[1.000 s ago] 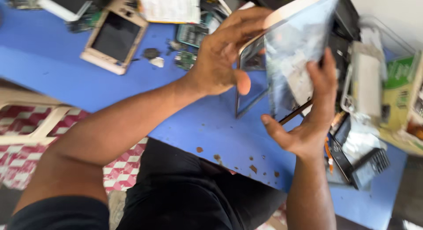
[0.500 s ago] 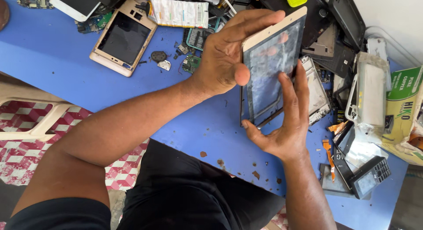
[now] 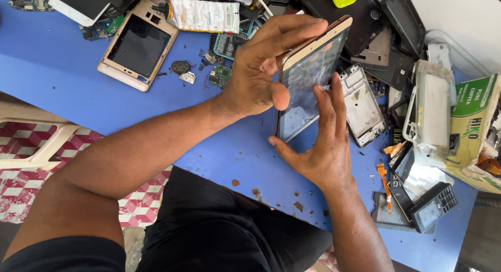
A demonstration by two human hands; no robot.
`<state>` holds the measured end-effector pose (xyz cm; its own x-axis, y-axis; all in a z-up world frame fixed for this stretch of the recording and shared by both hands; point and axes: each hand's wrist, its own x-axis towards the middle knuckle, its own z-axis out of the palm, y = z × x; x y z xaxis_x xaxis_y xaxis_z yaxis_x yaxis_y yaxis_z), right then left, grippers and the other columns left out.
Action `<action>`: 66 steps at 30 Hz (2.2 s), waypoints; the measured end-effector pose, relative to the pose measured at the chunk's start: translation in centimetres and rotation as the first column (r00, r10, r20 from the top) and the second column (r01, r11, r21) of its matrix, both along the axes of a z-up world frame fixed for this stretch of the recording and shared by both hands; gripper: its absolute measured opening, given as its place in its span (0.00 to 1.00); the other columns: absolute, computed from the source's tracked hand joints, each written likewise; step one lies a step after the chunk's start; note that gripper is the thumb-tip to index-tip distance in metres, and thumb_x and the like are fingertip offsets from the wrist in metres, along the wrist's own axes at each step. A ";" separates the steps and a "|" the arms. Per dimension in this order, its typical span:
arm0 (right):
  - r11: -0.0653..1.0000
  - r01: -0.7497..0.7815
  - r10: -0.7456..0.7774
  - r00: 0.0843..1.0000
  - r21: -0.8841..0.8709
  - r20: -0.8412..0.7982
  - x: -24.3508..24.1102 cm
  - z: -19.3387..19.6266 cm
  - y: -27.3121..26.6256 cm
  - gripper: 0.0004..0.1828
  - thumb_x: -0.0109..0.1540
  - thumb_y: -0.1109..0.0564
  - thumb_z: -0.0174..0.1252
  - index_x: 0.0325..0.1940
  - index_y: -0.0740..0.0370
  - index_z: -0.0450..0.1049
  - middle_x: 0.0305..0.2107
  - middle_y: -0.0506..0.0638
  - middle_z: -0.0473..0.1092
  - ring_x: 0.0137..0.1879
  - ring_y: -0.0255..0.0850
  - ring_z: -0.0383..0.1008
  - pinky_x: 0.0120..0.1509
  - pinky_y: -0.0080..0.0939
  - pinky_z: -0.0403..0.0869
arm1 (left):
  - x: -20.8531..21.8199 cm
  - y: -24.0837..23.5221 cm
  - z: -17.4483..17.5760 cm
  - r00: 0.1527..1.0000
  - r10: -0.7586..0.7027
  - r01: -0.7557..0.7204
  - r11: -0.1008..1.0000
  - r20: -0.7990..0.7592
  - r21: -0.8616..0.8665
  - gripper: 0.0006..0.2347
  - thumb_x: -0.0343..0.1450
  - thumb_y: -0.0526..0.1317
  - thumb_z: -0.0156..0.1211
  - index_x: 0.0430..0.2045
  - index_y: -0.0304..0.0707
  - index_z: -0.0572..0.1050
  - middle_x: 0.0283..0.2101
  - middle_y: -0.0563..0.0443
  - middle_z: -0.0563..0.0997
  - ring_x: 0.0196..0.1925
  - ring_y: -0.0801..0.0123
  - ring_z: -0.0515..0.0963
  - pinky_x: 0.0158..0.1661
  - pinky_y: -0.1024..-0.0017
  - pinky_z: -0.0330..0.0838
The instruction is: The person disassembles a tablet by prying open the frame and removing internal components. They use a screwdriver to loosen screws and carefully separate the screen assembly from the chassis, placing parts on the workbench.
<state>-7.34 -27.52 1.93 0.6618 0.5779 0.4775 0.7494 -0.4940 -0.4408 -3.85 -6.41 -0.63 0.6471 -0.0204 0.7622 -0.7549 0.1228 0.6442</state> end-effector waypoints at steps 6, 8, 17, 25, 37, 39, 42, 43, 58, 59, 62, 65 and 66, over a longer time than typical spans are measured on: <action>0.999 0.022 -0.022 1.000 -0.029 0.003 -0.2 0.3 0.1 0.62 0.51 0.46 0.81 0.78 0.59 0.48 0.74 0.74 0.44 0.79 0.68 0.55 0.75 0.61 0.70 | 0.1 0.2 0.3 1.000 -0.023 0.023 1.000 0.001 0.022 0.42 0.65 0.66 0.62 0.69 0.35 0.66 0.67 0.51 0.63 0.72 0.73 0.66 0.70 0.68 0.68; 0.999 0.023 -0.023 1.000 -0.022 -0.001 -0.2 0.4 0.2 0.62 0.51 0.46 0.81 0.78 0.60 0.48 0.74 0.74 0.45 0.79 0.68 0.55 0.75 0.60 0.70 | 0.1 0.2 0.3 1.000 0.007 -0.008 0.999 0.024 0.043 0.41 0.66 0.65 0.62 0.69 0.36 0.66 0.67 0.53 0.64 0.71 0.74 0.66 0.71 0.70 0.69; 0.994 0.096 -0.098 0.995 -0.059 -0.031 -0.5 0.4 0.3 0.61 0.50 0.45 0.80 0.78 0.60 0.50 0.72 0.74 0.52 0.75 0.66 0.62 0.72 0.59 0.71 | 0.0 0.4 0.1 0.992 0.119 -0.122 0.987 0.038 0.104 0.39 0.65 0.64 0.62 0.69 0.38 0.68 0.67 0.55 0.67 0.71 0.77 0.66 0.70 0.74 0.70; 0.979 0.167 -0.166 0.986 -0.114 0.013 -0.2 0.4 0.3 0.62 0.50 0.41 0.80 0.77 0.59 0.51 0.69 0.73 0.54 0.71 0.65 0.66 0.67 0.59 0.74 | -0.5 0.4 1.3 0.998 0.067 -0.065 0.992 -0.014 0.109 0.30 0.75 0.54 0.66 0.69 0.40 0.66 0.68 0.55 0.65 0.69 0.78 0.66 0.70 0.75 0.70; 0.965 0.179 -0.152 0.977 0.189 -0.149 1.4 -0.8 -1.7 0.43 0.69 0.53 0.67 0.80 0.64 0.49 0.65 0.65 0.66 0.70 0.52 0.72 0.71 0.48 0.76 | -0.9 0.2 3.0 0.965 -0.142 0.112 0.983 -0.221 -0.144 0.17 0.85 0.43 0.50 0.68 0.40 0.64 0.64 0.49 0.75 0.64 0.69 0.81 0.54 0.70 0.83; 0.921 0.222 -0.126 0.948 0.321 -0.292 2.0 -1.3 -2.6 0.34 0.75 0.57 0.56 0.82 0.65 0.50 0.64 0.63 0.70 0.65 0.45 0.76 0.66 0.43 0.78 | -0.9 0.2 2.7 0.945 -0.196 0.154 0.973 -0.264 -0.170 0.17 0.85 0.44 0.49 0.68 0.40 0.63 0.64 0.48 0.76 0.64 0.67 0.82 0.52 0.69 0.84; 0.897 0.135 -0.011 0.959 0.420 -0.285 2.5 -2.0 -3.0 0.22 0.81 0.63 0.52 0.78 0.67 0.57 0.61 0.62 0.71 0.64 0.40 0.74 0.69 0.39 0.75 | -0.9 0.0 2.3 0.927 -0.228 0.187 0.969 -0.299 -0.160 0.17 0.87 0.46 0.49 0.69 0.39 0.63 0.63 0.46 0.77 0.62 0.67 0.83 0.52 0.69 0.84; 0.889 0.148 -0.009 0.952 0.434 -0.305 2.6 -2.2 -3.0 0.22 0.79 0.63 0.53 0.77 0.68 0.58 0.57 0.61 0.73 0.60 0.40 0.76 0.65 0.39 0.76 | -0.9 -0.1 2.2 0.927 -0.227 0.192 0.971 -0.299 -0.145 0.17 0.87 0.46 0.49 0.69 0.39 0.64 0.61 0.46 0.78 0.61 0.67 0.83 0.51 0.69 0.84; 0.827 0.199 0.144 0.829 0.526 -0.540 2.6 -1.6 -2.8 0.18 0.70 0.67 0.58 0.63 0.71 0.63 0.41 0.59 0.78 0.43 0.42 0.82 0.49 0.38 0.81 | -1.6 -0.2 2.6 0.930 -0.199 0.190 0.980 -0.309 -0.060 0.17 0.87 0.50 0.44 0.66 0.41 0.67 0.59 0.48 0.81 0.59 0.70 0.85 0.46 0.76 0.84; 0.822 0.193 0.173 0.812 0.535 -0.558 2.7 -1.6 -2.8 0.18 0.70 0.67 0.58 0.62 0.70 0.63 0.40 0.59 0.78 0.43 0.42 0.82 0.49 0.38 0.81 | -1.6 -0.2 2.6 0.932 -0.186 0.178 0.982 -0.312 -0.056 0.17 0.87 0.50 0.43 0.65 0.41 0.67 0.58 0.48 0.82 0.58 0.70 0.86 0.44 0.77 0.84; 0.828 0.157 0.227 0.784 0.539 -0.577 2.6 -1.7 -2.8 0.18 0.68 0.68 0.60 0.60 0.71 0.65 0.39 0.60 0.78 0.43 0.43 0.81 0.49 0.39 0.82 | -1.7 -0.4 2.9 0.940 -0.144 0.136 0.990 -0.309 -0.047 0.17 0.87 0.51 0.42 0.63 0.40 0.70 0.54 0.48 0.83 0.52 0.73 0.87 0.38 0.80 0.86; 0.846 0.138 0.232 0.774 0.514 -0.589 2.4 -1.9 -2.9 0.15 0.67 0.68 0.61 0.56 0.71 0.66 0.37 0.60 0.77 0.42 0.43 0.81 0.47 0.40 0.82 | -1.9 -0.5 3.1 0.937 -0.112 0.097 0.993 -0.332 -0.060 0.18 0.86 0.50 0.42 0.63 0.38 0.72 0.51 0.47 0.84 0.47 0.74 0.88 0.33 0.81 0.82; 0.853 0.135 0.228 0.772 0.504 -0.593 2.4 -2.0 -2.9 0.14 0.67 0.68 0.61 0.55 0.71 0.67 0.36 0.60 0.77 0.42 0.43 0.81 0.46 0.40 0.82 | -2.0 -0.6 3.3 0.935 -0.111 0.098 0.994 -0.337 -0.055 0.18 0.86 0.49 0.42 0.63 0.38 0.72 0.51 0.47 0.84 0.47 0.75 0.88 0.33 0.81 0.83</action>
